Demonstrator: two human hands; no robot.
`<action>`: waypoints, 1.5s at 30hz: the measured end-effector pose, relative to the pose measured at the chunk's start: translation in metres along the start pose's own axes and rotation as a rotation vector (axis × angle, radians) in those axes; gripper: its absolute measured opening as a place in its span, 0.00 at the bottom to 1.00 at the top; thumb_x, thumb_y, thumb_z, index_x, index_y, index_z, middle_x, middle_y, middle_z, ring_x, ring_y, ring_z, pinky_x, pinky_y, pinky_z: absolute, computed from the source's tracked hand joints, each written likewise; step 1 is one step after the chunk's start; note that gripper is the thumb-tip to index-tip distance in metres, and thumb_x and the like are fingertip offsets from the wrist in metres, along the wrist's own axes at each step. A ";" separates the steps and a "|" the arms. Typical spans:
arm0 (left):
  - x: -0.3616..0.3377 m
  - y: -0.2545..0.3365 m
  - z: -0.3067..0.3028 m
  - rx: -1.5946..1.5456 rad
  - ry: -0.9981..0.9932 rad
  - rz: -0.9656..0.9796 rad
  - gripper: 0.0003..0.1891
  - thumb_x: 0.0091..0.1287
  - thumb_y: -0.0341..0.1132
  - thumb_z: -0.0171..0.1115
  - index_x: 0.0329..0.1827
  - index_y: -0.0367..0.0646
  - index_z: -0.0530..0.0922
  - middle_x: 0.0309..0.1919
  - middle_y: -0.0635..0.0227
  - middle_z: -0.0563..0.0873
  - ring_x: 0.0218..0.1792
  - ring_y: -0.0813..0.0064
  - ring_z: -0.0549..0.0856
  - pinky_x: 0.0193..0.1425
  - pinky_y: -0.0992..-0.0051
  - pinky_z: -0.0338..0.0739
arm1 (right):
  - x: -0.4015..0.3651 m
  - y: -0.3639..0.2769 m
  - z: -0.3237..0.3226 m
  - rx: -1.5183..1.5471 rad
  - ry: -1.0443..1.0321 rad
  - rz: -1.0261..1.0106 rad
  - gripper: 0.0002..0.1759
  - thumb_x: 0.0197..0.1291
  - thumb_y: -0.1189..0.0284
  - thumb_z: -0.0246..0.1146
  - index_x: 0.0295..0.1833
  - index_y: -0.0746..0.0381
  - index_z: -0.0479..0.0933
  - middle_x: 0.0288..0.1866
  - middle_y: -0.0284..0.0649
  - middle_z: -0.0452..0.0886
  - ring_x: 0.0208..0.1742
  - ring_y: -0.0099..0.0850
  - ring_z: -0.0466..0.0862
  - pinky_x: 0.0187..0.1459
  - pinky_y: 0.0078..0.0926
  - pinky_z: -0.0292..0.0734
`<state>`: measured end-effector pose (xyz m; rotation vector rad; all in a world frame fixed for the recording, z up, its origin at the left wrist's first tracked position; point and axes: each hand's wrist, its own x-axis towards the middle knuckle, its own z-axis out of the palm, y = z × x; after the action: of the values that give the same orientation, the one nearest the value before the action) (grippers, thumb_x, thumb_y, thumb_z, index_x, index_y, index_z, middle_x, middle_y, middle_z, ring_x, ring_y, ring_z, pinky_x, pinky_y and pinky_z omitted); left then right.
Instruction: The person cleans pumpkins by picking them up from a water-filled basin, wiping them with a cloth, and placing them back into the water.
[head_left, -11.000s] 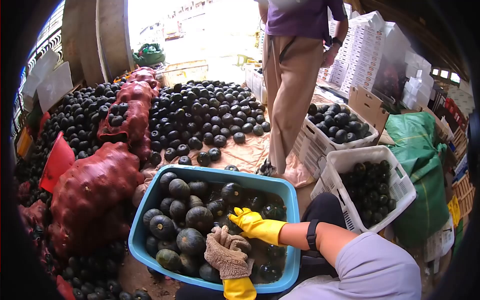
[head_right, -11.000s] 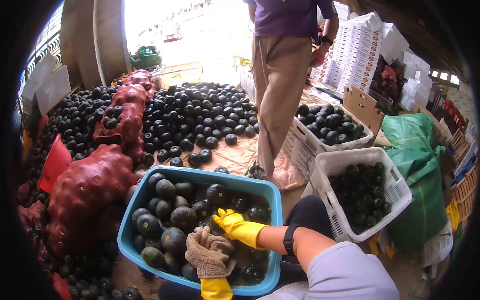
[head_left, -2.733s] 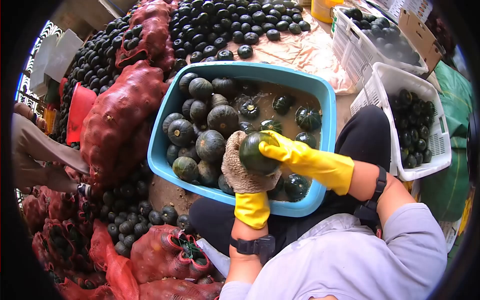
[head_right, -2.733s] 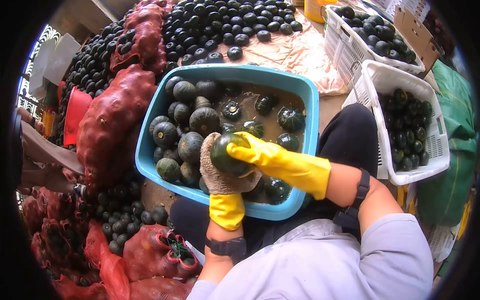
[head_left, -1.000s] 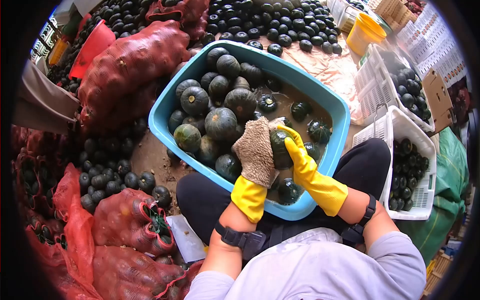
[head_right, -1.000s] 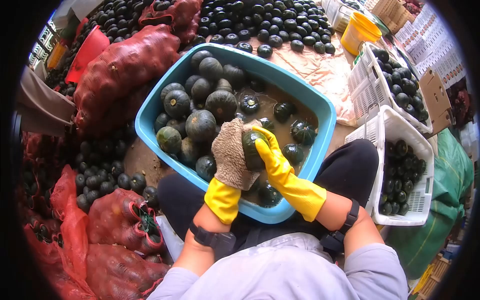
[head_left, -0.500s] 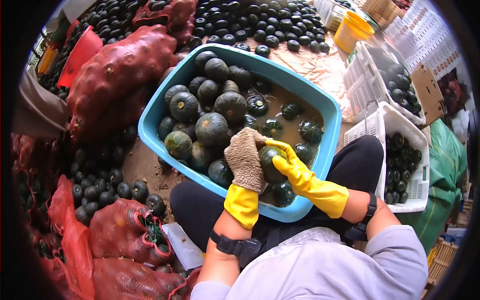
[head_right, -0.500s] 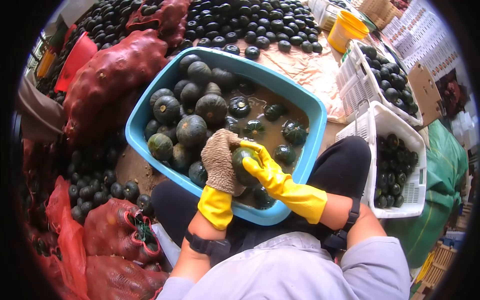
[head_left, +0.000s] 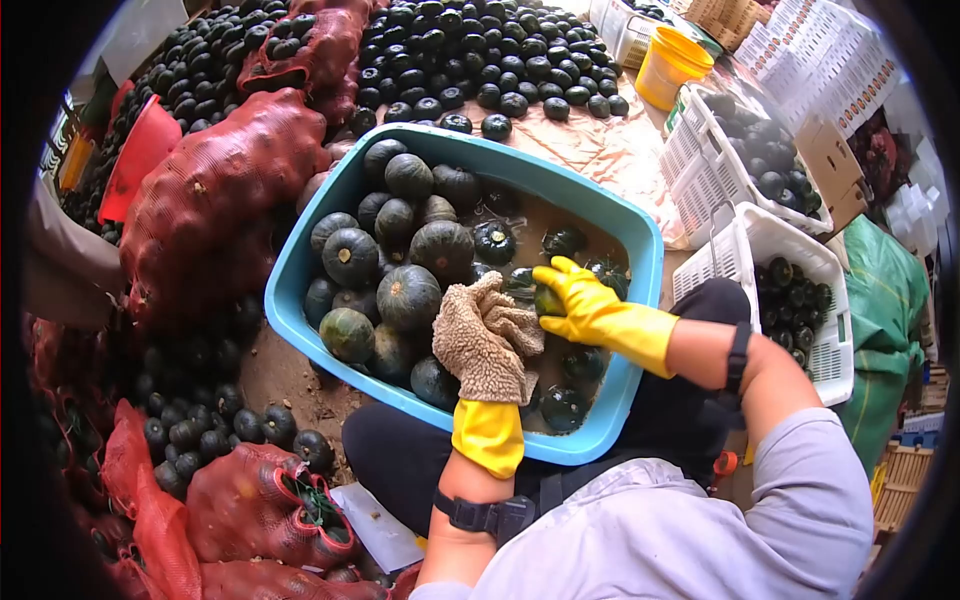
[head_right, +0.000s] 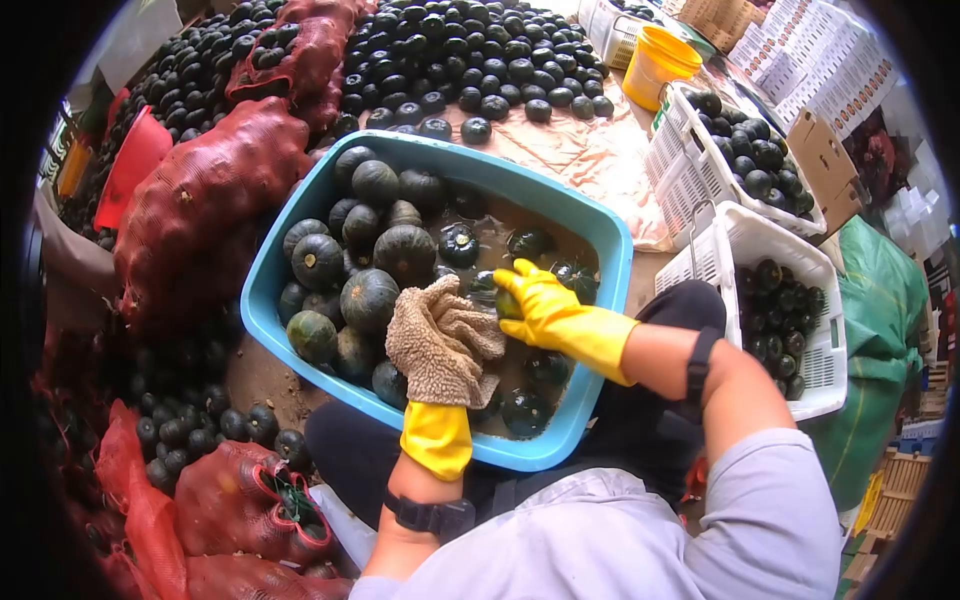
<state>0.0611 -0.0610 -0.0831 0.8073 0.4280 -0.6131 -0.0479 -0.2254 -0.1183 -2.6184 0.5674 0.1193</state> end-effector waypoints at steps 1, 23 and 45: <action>-0.001 0.001 0.000 -0.012 -0.014 -0.030 0.21 0.79 0.41 0.56 0.47 0.28 0.89 0.31 0.54 0.88 0.21 0.69 0.84 0.21 0.76 0.79 | 0.001 0.003 0.016 -0.163 0.042 -0.072 0.45 0.57 0.59 0.81 0.81 0.48 0.74 0.86 0.58 0.67 0.81 0.61 0.72 0.82 0.51 0.67; 0.003 -0.002 -0.006 -0.106 -0.057 -0.114 0.16 0.77 0.37 0.59 0.45 0.31 0.90 0.29 0.61 0.87 0.22 0.74 0.82 0.25 0.79 0.78 | -0.017 -0.016 -0.029 1.732 -0.208 1.053 0.23 0.68 0.51 0.76 0.59 0.53 0.86 0.58 0.44 0.91 0.60 0.47 0.90 0.61 0.67 0.88; -0.014 0.006 0.013 0.071 0.043 -0.030 0.11 0.75 0.35 0.68 0.37 0.38 0.91 0.25 0.69 0.87 0.20 0.80 0.82 0.25 0.81 0.74 | 0.069 0.111 0.024 -0.208 -0.043 0.582 0.56 0.53 0.53 0.82 0.85 0.61 0.68 0.75 0.59 0.81 0.74 0.59 0.82 0.74 0.49 0.79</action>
<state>0.0565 -0.0630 -0.0638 0.8844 0.4603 -0.6428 -0.0301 -0.3299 -0.1982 -2.5504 1.3487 0.4333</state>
